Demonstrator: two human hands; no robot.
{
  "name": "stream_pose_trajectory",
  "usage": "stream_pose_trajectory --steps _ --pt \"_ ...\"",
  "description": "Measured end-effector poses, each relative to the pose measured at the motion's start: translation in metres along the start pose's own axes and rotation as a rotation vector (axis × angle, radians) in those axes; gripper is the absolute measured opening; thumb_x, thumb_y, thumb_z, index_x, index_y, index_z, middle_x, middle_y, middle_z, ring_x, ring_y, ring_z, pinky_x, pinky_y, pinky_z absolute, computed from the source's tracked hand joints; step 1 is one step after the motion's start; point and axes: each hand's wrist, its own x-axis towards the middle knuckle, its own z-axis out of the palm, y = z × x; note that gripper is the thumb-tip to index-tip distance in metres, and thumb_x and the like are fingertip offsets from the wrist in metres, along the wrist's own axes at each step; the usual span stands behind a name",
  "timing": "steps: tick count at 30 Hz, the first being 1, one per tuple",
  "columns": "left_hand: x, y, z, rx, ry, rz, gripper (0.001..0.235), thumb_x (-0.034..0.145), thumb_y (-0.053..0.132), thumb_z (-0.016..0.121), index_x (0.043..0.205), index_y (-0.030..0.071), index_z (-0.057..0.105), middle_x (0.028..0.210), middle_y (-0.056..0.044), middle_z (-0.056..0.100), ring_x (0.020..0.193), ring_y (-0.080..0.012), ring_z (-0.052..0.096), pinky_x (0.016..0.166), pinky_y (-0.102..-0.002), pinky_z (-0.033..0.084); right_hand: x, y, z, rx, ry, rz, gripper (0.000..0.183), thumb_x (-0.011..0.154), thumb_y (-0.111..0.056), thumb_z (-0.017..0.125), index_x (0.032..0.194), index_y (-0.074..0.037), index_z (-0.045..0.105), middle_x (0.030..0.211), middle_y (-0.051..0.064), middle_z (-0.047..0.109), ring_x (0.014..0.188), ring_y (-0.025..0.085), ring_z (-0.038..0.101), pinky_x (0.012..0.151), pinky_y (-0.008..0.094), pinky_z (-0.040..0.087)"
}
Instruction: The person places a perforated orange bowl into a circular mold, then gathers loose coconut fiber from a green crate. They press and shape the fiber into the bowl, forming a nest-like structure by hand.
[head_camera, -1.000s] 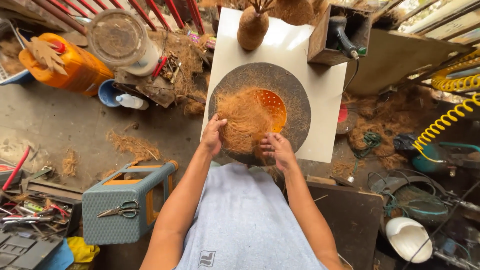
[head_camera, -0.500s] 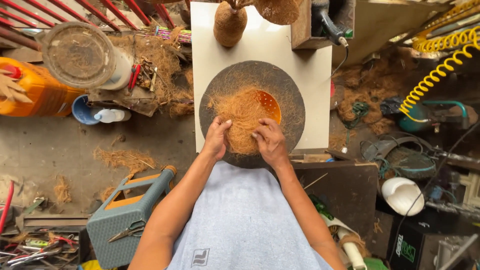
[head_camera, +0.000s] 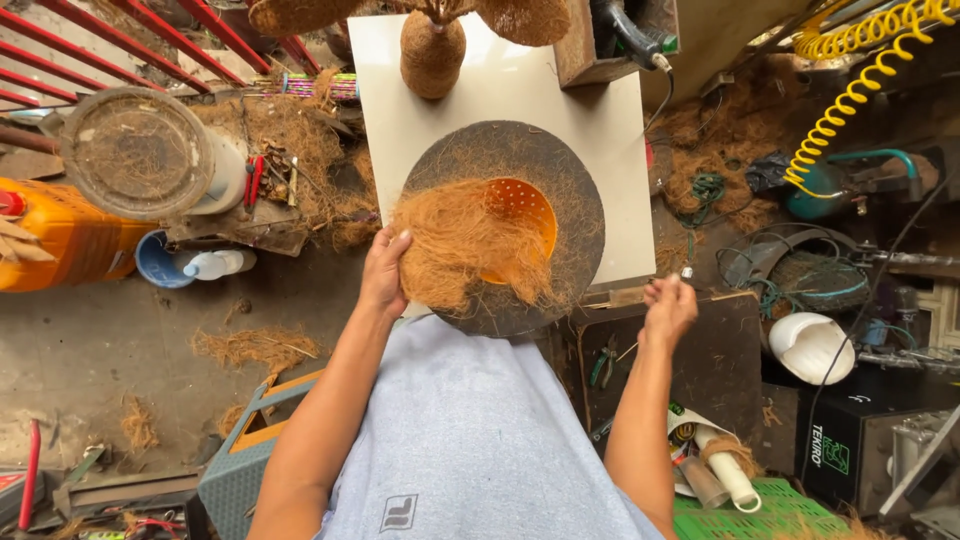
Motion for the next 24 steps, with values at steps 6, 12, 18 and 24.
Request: stream_pose_trajectory --steps 6,12,18,24 --pt "0.004 0.014 -0.022 -0.048 0.020 0.002 0.024 0.090 0.018 0.069 0.111 0.010 0.059 0.099 -0.016 0.073 0.084 -0.0241 0.075 0.070 -0.035 0.063 0.052 0.097 -0.017 -0.487 0.141 -0.260 0.071 0.075 0.012 0.074 0.140 -0.010 0.054 0.106 0.020 0.066 0.081 0.024 0.068 0.071 0.029 0.060" --pt "0.005 0.018 -0.026 -0.104 -0.010 -0.028 0.024 0.091 0.018 0.067 0.113 0.011 0.060 0.105 -0.018 0.072 0.088 -0.0271 0.075 0.075 -0.038 0.063 -0.099 -0.120 0.115 -0.668 -0.615 -0.208 0.066 0.089 -0.018 0.073 0.147 -0.007 0.045 0.135 0.025 0.056 0.124 0.041 0.053 0.103 0.057 0.044" --pt "-0.012 0.063 0.017 -0.193 -0.053 0.048 0.024 0.089 0.014 0.066 0.112 0.009 0.062 0.107 -0.019 0.072 0.091 -0.0301 0.075 0.078 -0.041 0.063 -0.063 -0.067 0.151 -1.050 -0.790 -0.372 0.079 0.085 -0.027 0.076 0.149 -0.001 0.039 0.101 0.017 0.071 0.114 0.035 0.055 0.097 0.051 0.039" --pt "-0.008 0.094 0.050 -0.219 -0.212 0.085 0.031 0.094 0.015 0.057 0.125 0.010 0.058 0.115 -0.021 0.069 0.097 -0.0315 0.074 0.088 -0.047 0.062 -0.064 -0.068 0.138 -0.659 -0.936 -0.067 0.017 0.080 -0.021 0.079 0.068 -0.012 0.071 0.056 0.002 0.056 0.060 0.021 0.057 0.066 0.035 0.045"
